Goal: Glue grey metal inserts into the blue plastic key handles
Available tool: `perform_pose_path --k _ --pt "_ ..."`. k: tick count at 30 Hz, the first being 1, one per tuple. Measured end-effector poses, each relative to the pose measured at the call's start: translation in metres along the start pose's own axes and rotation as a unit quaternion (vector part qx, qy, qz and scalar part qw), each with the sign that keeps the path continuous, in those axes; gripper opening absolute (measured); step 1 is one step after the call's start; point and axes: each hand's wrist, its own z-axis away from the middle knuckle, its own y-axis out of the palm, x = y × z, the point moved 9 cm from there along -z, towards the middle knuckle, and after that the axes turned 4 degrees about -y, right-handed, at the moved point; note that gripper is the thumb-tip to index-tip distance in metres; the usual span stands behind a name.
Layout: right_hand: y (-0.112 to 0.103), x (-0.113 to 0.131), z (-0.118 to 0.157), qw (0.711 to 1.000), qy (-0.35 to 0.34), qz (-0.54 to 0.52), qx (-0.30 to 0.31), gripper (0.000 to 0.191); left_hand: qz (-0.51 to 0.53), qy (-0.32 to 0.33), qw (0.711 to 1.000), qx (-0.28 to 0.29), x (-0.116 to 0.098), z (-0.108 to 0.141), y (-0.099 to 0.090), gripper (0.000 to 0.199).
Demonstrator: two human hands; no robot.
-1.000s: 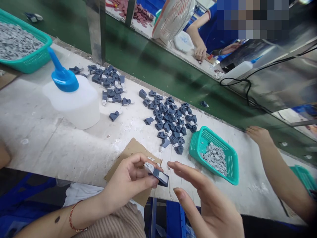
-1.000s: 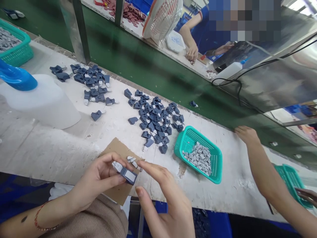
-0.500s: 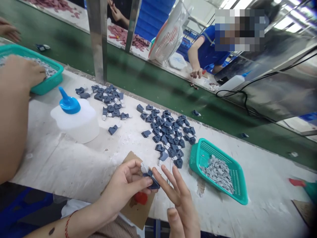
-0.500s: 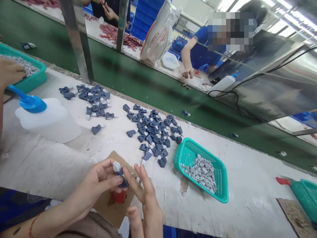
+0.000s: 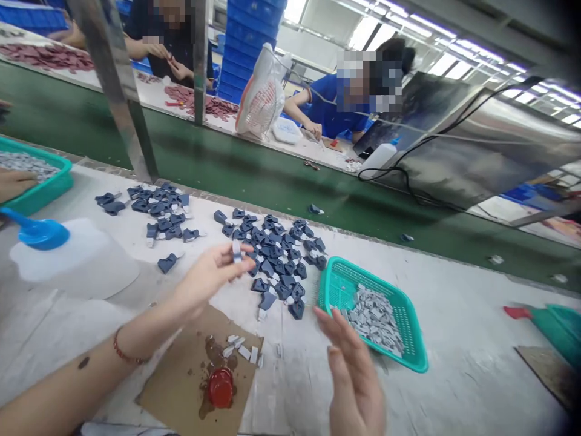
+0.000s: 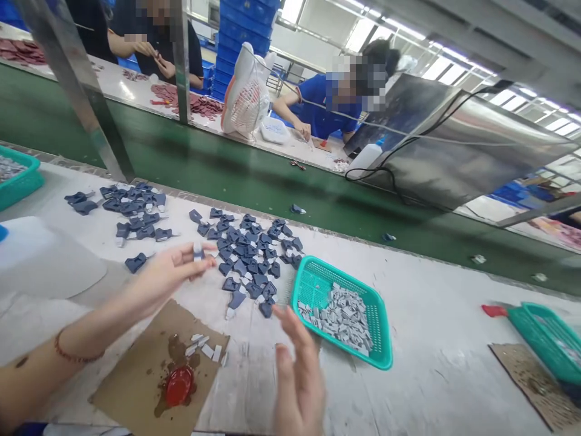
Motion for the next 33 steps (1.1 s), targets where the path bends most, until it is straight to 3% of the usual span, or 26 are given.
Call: perform_pose_path --k 3,6,9,13,16,19,22,26,29,33 --pt "-0.06 -0.026 -0.037 0.986 0.013 0.155 -0.062 0.038 -0.061 0.091 0.991 -0.081 -0.042 -0.04 -0.019 0.044" --pt "-0.081 -0.054 -0.08 0.959 0.014 0.284 0.019 0.046 -0.095 0.131 0.978 -0.134 -0.067 -0.083 -0.034 0.047" --pt "-0.075 -0.074 -0.112 0.947 0.012 0.306 0.099 0.035 -0.16 0.139 0.958 -0.191 -0.079 -0.126 -0.051 0.043" --pt "-0.055 -0.086 -0.126 0.929 0.001 0.326 0.175 0.022 -0.29 0.108 0.915 -0.258 -0.082 -0.173 -0.08 0.025" --pt "-0.046 -0.088 -0.127 0.922 -0.003 0.332 0.202 0.018 -0.39 0.089 0.873 -0.278 -0.084 -0.194 -0.094 0.02" --pt "-0.044 -0.089 -0.13 0.921 -0.005 0.328 0.212 0.016 -0.474 0.084 0.834 -0.268 -0.086 -0.206 -0.095 0.023" --pt "-0.045 -0.087 -0.134 0.926 -0.01 0.319 0.203 0.015 -0.538 0.086 0.797 -0.263 -0.092 -0.209 -0.088 0.028" --pt "-0.059 -0.069 -0.124 0.942 -0.025 0.301 0.144 0.028 -0.589 0.117 0.748 -0.283 -0.108 -0.206 -0.067 0.037" --pt "-0.062 -0.052 -0.096 0.962 -0.025 0.239 0.131 0.03 -0.617 0.192 0.724 -0.241 -0.117 -0.207 -0.026 0.036" --pt "-0.033 -0.06 -0.045 0.964 0.034 0.139 0.225 0.02 -0.641 0.274 0.712 -0.085 -0.104 -0.217 0.05 0.032"
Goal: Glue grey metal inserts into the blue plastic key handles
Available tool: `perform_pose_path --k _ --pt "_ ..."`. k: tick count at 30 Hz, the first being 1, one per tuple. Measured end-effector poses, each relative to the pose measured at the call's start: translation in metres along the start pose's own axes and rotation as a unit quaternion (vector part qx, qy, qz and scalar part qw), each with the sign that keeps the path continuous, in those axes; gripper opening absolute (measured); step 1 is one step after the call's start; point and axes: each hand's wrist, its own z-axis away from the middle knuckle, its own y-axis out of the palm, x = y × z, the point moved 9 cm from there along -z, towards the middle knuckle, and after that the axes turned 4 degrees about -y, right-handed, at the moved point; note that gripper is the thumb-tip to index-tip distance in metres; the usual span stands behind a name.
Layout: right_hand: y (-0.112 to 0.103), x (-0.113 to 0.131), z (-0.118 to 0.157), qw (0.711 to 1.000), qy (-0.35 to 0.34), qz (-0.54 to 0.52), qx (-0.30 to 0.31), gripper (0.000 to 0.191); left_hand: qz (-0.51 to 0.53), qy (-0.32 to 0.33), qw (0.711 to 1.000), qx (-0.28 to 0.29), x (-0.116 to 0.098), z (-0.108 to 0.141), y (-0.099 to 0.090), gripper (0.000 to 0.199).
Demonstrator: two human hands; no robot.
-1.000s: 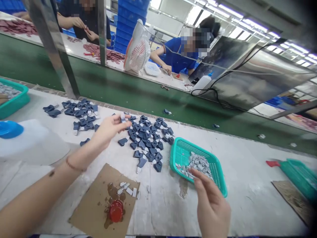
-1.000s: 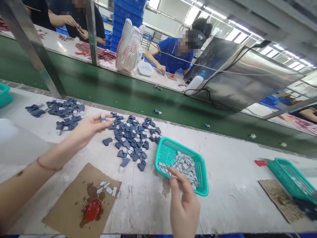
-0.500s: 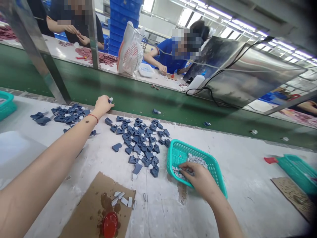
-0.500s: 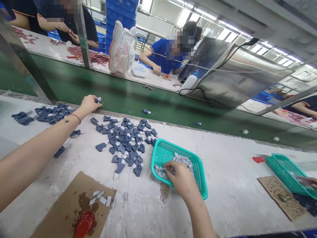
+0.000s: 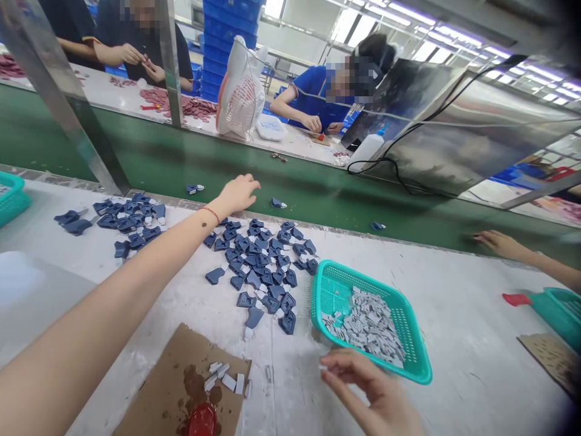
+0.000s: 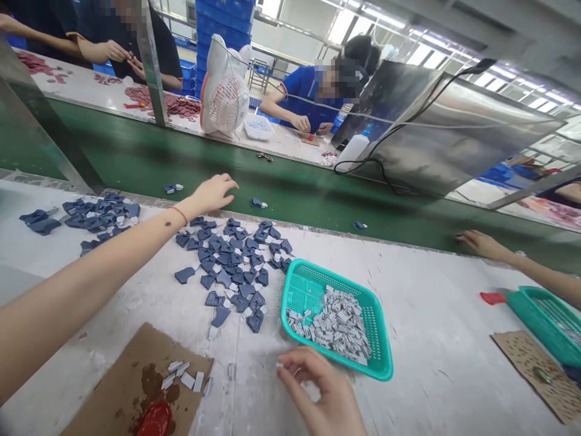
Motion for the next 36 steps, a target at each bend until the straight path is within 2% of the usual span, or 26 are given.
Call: perform_pose_path --k 3,6,8,11,16,19,22,25,28,32,36 --pt "0.034 -0.019 0.013 0.996 0.064 -0.056 0.04 0.018 0.022 0.063 0.997 0.04 -0.039 -0.007 0.025 0.037" --pt "0.048 -0.033 0.019 0.99 0.102 -0.097 0.028 0.017 0.044 0.068 0.994 0.067 -0.056 -0.012 0.043 0.038" --pt "0.048 -0.035 0.021 0.989 0.109 -0.1 0.01 0.019 0.064 0.049 0.994 0.08 -0.056 -0.014 0.05 0.035" --pt "0.045 -0.032 0.024 0.99 0.111 -0.088 -0.016 0.023 0.111 0.002 0.99 0.087 -0.043 -0.018 0.052 0.032" --pt "0.037 -0.032 0.032 0.99 0.113 -0.056 -0.063 0.031 0.249 -0.092 0.962 0.071 -0.015 -0.018 0.043 0.027" --pt "0.029 -0.031 0.041 0.99 0.105 -0.012 -0.094 0.034 0.375 -0.151 0.914 0.04 -0.003 -0.008 0.03 0.025" --pt "0.029 -0.027 0.048 0.991 0.087 0.019 -0.1 0.033 0.514 -0.189 0.836 0.023 0.001 0.015 0.017 0.022" --pt "0.032 -0.023 0.05 0.99 0.072 0.042 -0.11 0.032 0.625 -0.206 0.753 0.021 0.0 0.052 0.003 0.019" --pt "0.037 -0.017 0.05 0.99 0.041 0.061 -0.118 0.029 0.695 -0.219 0.685 0.024 -0.004 0.096 -0.011 0.013" --pt "0.041 -0.007 0.052 0.986 0.008 0.088 -0.144 0.025 0.737 -0.225 0.636 0.033 -0.011 0.15 -0.029 0.008" --pt "0.043 -0.001 0.057 0.981 -0.012 0.112 -0.158 0.024 0.744 -0.246 0.618 0.06 -0.014 0.194 -0.035 0.011"
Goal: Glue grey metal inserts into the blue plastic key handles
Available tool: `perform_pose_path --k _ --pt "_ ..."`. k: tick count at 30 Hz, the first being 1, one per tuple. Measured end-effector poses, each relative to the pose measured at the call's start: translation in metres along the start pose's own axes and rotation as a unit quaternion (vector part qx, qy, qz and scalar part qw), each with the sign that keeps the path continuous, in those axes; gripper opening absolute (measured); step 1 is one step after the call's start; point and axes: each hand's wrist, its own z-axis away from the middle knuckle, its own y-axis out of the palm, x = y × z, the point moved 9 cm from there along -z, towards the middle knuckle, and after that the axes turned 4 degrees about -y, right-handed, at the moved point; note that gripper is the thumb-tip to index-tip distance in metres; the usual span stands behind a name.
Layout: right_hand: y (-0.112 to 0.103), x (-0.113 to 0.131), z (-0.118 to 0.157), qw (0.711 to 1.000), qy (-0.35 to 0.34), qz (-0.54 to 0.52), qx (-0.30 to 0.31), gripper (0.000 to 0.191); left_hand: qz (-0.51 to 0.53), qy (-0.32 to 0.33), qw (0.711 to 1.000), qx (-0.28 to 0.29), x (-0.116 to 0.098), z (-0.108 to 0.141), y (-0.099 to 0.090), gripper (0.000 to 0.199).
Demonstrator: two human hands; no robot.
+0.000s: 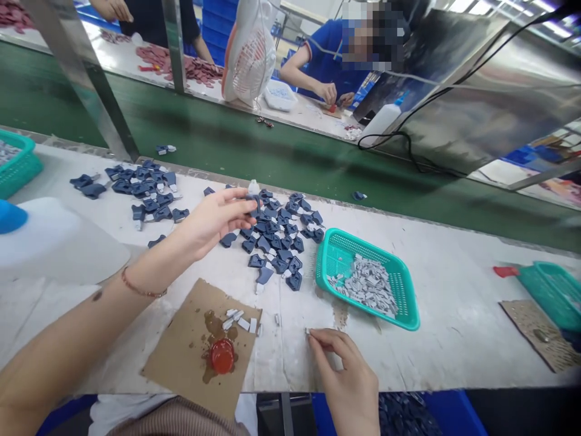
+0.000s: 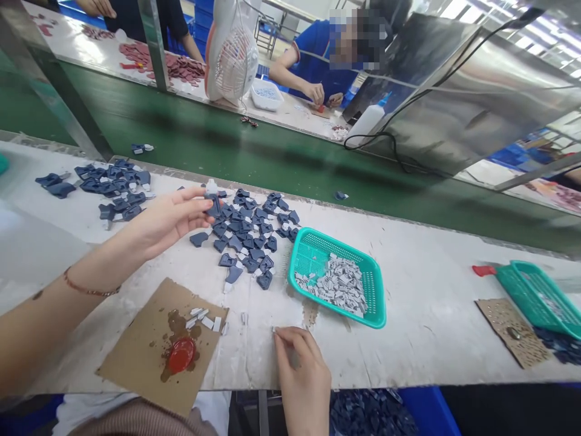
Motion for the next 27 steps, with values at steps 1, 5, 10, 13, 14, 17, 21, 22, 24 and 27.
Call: perform_pose_path --k 1,5,10,13,14,17,21,22,24,27 --pt "0.0 0.0 0.001 1.0 -0.001 0.006 -0.001 0.024 -0.005 -0.01 1.0 -0.005 0.004 0.009 -0.004 0.015" --pt "0.0 -0.001 0.002 1.0 -0.001 0.029 0.007 0.03 -0.035 -0.038 0.999 -0.005 0.019 0.039 -0.016 0.012" --pt "0.005 0.005 -0.002 0.999 -0.013 0.031 0.04 0.032 -0.05 -0.046 0.998 0.006 0.029 0.072 -0.028 0.012" --pt "0.005 0.007 -0.005 0.998 -0.015 0.034 0.053 0.033 -0.05 -0.06 0.997 -0.009 0.042 0.093 -0.043 0.013" --pt "0.004 0.007 -0.006 0.998 -0.014 0.036 0.056 0.034 -0.051 -0.064 0.997 -0.013 0.048 0.099 -0.048 0.013" --pt "0.004 0.007 -0.008 0.997 -0.01 0.041 0.063 0.037 -0.051 -0.076 0.996 -0.017 0.066 0.117 -0.061 0.015" --pt "0.007 0.006 -0.013 0.995 -0.007 0.046 0.082 0.034 -0.047 -0.107 0.993 -0.028 0.09 0.134 -0.073 0.018" --pt "0.007 0.006 -0.014 0.995 -0.007 0.048 0.086 0.032 -0.048 -0.114 0.992 -0.029 0.094 0.136 -0.074 0.02" --pt "0.007 0.007 -0.017 0.994 -0.006 0.054 0.091 0.028 -0.045 -0.119 0.991 -0.03 0.101 0.14 -0.076 0.022" --pt "0.005 0.015 -0.018 0.994 -0.007 0.063 0.087 0.024 -0.027 -0.116 0.992 -0.035 0.106 0.143 -0.077 0.019"
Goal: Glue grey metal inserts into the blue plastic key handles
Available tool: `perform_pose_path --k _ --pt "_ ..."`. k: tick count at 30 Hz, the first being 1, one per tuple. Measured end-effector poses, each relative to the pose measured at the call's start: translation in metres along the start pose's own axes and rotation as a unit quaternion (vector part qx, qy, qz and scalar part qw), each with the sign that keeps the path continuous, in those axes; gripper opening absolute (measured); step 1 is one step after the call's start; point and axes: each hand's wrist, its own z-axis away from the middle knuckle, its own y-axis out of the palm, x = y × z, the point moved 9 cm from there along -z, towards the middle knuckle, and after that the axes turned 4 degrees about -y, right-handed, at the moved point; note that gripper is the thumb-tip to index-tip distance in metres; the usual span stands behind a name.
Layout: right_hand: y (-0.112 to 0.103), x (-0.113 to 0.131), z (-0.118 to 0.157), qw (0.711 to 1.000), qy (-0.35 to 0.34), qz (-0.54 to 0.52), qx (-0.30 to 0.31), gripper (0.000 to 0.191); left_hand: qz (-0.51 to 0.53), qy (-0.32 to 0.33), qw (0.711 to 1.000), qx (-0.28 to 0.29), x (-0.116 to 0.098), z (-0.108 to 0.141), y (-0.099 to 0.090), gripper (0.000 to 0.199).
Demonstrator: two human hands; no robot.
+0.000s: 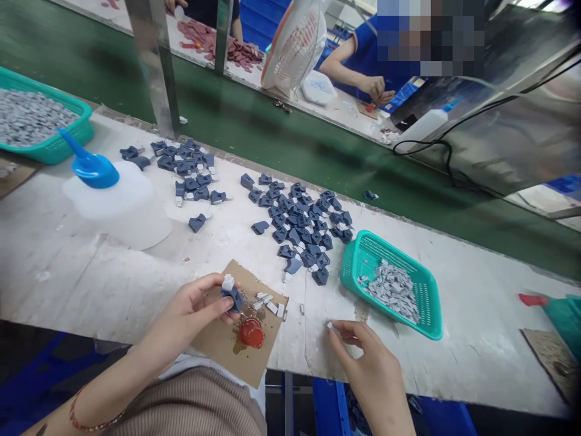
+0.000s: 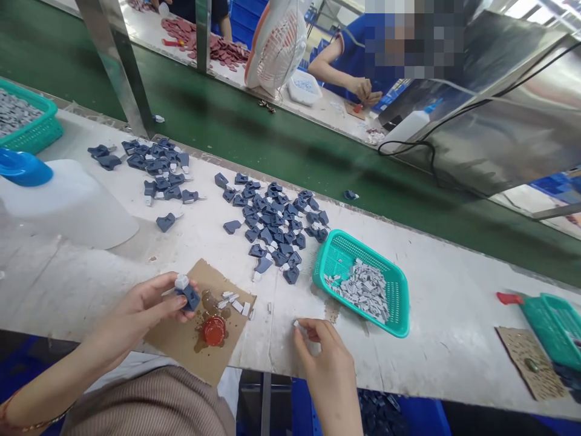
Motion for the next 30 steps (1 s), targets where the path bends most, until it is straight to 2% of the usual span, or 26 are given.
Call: perform_pose_path --k 2,4,8,11,14,20,24,30 --pt "-0.002 0.017 0.002 1.0 -0.017 -0.006 -0.002 0.021 0.008 0.002 1.0 -0.001 0.003 0.001 0.0 0.017" --pt "0.0 0.045 0.005 0.998 -0.058 -0.03 0.014 0.015 0.002 0.006 1.0 -0.001 0.006 0.002 -0.001 0.016" --pt "0.017 0.112 0.015 0.979 -0.15 -0.091 0.099 0.004 -0.022 0.02 0.999 -0.019 0.013 0.005 -0.006 0.013" --pt "0.032 0.141 0.018 0.967 -0.171 -0.102 0.158 0.007 -0.041 0.037 0.998 -0.025 0.015 0.008 -0.008 0.014" --pt "0.045 0.15 0.018 0.959 -0.172 -0.096 0.202 0.012 -0.046 0.05 0.997 -0.02 0.014 0.011 -0.009 0.015" --pt "0.06 0.152 0.017 0.948 -0.153 -0.107 0.256 0.018 -0.02 0.094 0.995 -0.002 0.01 0.017 -0.007 0.016" --pt "0.062 0.154 0.015 0.948 -0.142 -0.108 0.263 0.019 -0.006 0.122 0.993 -0.001 0.007 0.018 -0.006 0.02" --pt "0.062 0.155 0.013 0.948 -0.143 -0.105 0.265 0.02 0.0 0.128 0.992 0.015 0.004 0.017 0.0 0.023"
